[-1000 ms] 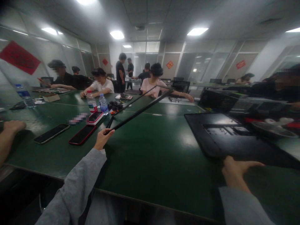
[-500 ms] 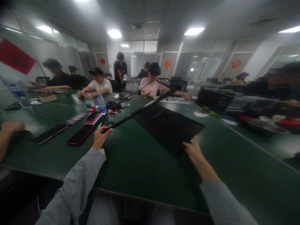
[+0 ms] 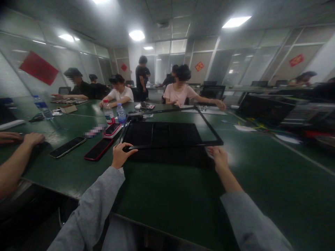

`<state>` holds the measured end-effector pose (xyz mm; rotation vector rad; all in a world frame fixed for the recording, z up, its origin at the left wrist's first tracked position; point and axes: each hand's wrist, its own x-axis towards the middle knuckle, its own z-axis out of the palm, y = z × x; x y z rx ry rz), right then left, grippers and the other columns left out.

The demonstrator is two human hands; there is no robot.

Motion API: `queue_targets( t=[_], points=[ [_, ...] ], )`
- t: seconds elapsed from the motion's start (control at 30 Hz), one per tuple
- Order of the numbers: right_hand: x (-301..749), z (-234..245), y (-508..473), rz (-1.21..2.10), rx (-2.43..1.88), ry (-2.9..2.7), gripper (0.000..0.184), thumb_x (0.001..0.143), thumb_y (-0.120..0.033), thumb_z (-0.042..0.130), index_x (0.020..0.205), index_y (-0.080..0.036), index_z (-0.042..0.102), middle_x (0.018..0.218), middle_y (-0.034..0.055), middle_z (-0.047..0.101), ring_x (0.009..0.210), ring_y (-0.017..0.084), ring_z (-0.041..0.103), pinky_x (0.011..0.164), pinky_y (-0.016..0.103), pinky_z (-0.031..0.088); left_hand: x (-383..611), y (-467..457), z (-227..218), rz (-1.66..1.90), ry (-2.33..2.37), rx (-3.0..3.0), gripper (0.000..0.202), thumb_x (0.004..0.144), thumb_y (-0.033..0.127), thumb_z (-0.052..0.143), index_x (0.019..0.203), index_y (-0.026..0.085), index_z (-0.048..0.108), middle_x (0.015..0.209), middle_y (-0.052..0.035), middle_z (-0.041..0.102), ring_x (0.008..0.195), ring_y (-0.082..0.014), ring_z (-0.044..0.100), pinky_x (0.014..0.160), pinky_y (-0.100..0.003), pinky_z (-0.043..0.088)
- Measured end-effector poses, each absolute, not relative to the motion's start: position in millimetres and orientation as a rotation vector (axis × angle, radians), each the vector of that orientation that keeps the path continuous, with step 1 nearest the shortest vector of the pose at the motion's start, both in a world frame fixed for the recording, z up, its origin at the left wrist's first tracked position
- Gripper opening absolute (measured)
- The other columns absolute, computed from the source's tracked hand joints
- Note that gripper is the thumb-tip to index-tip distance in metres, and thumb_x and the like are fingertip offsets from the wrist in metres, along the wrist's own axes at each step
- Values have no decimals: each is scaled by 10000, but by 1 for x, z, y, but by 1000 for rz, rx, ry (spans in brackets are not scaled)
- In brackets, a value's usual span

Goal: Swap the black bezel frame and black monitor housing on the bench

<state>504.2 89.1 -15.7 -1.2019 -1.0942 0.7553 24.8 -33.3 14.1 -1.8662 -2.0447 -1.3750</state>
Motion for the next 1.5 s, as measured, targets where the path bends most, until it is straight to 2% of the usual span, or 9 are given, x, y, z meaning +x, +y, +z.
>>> queue_targets(
  t=[0.1,0.17,0.23,0.3,0.37,0.5,0.7,1.37,1.5],
  points=[
    [513,1,82,1004,-1075,-1014,531,868,-702,444,945,-221,654,931,150,720,929,275,704,824,432,584,26,-34,13,-1278,-1985,-1932,352,714,565,798,897,270,738,917,-26,730,934,-238,650,1058,-466,323],
    [516,9,80,1047,-1077,-1063,500,814,-697,554,944,-221,641,891,120,710,844,248,699,761,395,594,26,-35,12,-1247,-1943,-1960,338,716,559,799,882,272,737,903,-23,727,928,-239,651,1064,-471,317],
    [515,9,81,933,-1167,-1112,479,691,-591,746,970,-217,637,773,48,673,688,199,657,658,349,583,26,-37,11,-1220,-1931,-1968,333,719,561,796,879,276,734,897,-21,724,928,-241,652,1064,-475,319],
    [512,5,83,788,-1237,-1183,540,631,-505,805,1047,-202,643,706,5,641,615,175,614,614,333,561,23,-39,10,-1186,-1947,-1969,341,724,571,788,892,280,730,901,-22,723,936,-243,651,1061,-479,323],
    [508,-1,85,627,-1284,-1297,543,679,-491,759,1112,-183,648,735,23,668,660,195,636,670,363,564,20,-42,10,-1142,-1976,-1988,354,729,584,777,910,284,725,920,-24,724,953,-246,650,1068,-490,317],
    [496,-8,80,273,-1356,-1526,427,826,-461,580,1127,-174,674,1012,123,731,930,281,683,905,473,528,10,-46,7,-1051,-2069,-2058,371,733,604,761,916,285,709,967,-17,730,997,-252,648,1095,-528,280],
    [483,-15,68,94,-1453,-1588,471,893,-395,447,1255,-157,632,1232,161,677,1114,321,639,1002,506,478,7,-48,4,-896,-2065,-2207,361,724,601,767,895,290,700,989,-16,745,1027,-256,637,1127,-554,212],
    [485,-33,76,121,-1525,-1589,505,881,-377,462,1289,-123,619,1265,173,662,1131,313,634,1033,521,462,12,-49,9,-883,-2087,-2198,316,765,579,742,884,287,714,1037,-22,736,1074,-263,607,1083,-512,259],
    [485,-32,76,155,-1537,-1562,488,883,-360,465,1290,-143,623,1258,157,671,1117,303,646,1020,507,480,12,-44,7,-971,-2070,-2040,320,850,574,652,1011,309,731,1202,-51,690,1199,-280,550,1066,-507,310]
  ],
)
